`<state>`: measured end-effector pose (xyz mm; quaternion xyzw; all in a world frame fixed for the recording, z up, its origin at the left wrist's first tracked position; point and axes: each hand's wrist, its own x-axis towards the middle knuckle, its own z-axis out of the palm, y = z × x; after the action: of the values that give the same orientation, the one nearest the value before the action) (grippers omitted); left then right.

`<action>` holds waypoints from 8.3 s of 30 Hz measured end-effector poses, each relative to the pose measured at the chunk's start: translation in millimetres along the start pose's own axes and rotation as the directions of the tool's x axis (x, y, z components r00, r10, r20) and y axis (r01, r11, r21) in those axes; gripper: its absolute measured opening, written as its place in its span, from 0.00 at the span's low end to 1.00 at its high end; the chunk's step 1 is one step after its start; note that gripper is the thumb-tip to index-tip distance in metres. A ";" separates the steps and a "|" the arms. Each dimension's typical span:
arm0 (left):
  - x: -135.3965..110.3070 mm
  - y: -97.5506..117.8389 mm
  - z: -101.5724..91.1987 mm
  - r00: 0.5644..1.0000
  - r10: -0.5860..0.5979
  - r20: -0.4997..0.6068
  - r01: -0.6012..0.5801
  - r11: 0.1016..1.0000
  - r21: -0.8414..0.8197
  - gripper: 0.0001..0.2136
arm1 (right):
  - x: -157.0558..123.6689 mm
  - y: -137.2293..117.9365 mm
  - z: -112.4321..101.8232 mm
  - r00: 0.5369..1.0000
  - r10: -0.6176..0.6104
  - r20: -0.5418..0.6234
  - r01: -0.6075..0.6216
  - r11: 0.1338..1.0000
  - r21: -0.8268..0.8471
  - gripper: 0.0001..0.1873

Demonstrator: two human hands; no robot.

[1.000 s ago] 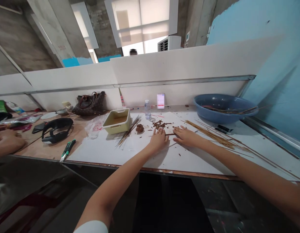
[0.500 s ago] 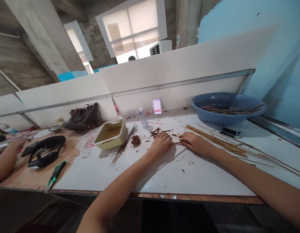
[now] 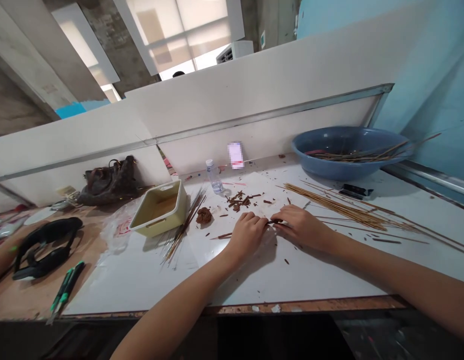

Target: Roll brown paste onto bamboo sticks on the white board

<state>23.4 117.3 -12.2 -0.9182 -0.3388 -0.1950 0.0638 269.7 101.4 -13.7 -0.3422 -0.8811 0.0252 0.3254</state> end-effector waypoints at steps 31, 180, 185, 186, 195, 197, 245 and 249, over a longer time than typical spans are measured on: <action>0.3 0.9 8.0 0.975 0.037 -0.218 -0.068 0.988 -0.138 0.07 | -0.1 -6.4 -1.0 0.969 -0.154 -0.194 0.141 0.987 -0.083 0.10; 1.6 0.0 13.8 0.964 0.020 -0.264 -0.090 0.963 -0.256 0.09 | 3.9 -10.2 -10.8 0.969 -0.210 -0.133 0.204 0.977 -0.057 0.12; 1.9 -1.1 15.6 0.967 -0.010 -0.256 -0.063 0.959 -0.275 0.10 | 1.9 -1.6 -6.6 0.972 -0.181 -0.149 0.172 0.983 -0.067 0.12; 1.9 -1.2 15.6 0.967 -0.012 -0.255 -0.061 0.960 -0.273 0.11 | 1.6 -0.9 -5.7 0.974 -0.173 -0.147 0.164 0.984 -0.073 0.12; 0.1 -2.9 13.9 0.963 -0.008 -0.271 -0.063 0.966 -0.250 0.08 | 0.3 -2.6 -7.2 0.980 -0.157 -0.126 0.154 0.988 -0.035 0.14; 0.6 -3.2 13.6 0.959 0.008 -0.284 -0.076 0.970 -0.231 0.08 | 0.0 -1.0 -5.9 0.977 -0.158 -0.140 0.156 0.987 -0.025 0.13; 3.5 1.6 8.3 0.967 0.015 -0.254 -0.082 0.964 -0.253 0.11 | 1.0 -1.6 -7.3 0.966 -0.228 -0.119 0.219 0.972 -0.086 0.16; 3.5 1.6 9.5 0.968 0.014 -0.251 -0.079 0.964 -0.252 0.10 | 0.2 -1.0 -8.2 0.969 -0.232 -0.083 0.226 0.971 -0.080 0.17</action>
<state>29.8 120.5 -19.5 -0.8950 -0.2778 -0.3490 -0.0109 273.8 99.3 -6.9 -0.2500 -0.8992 -0.0589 0.3542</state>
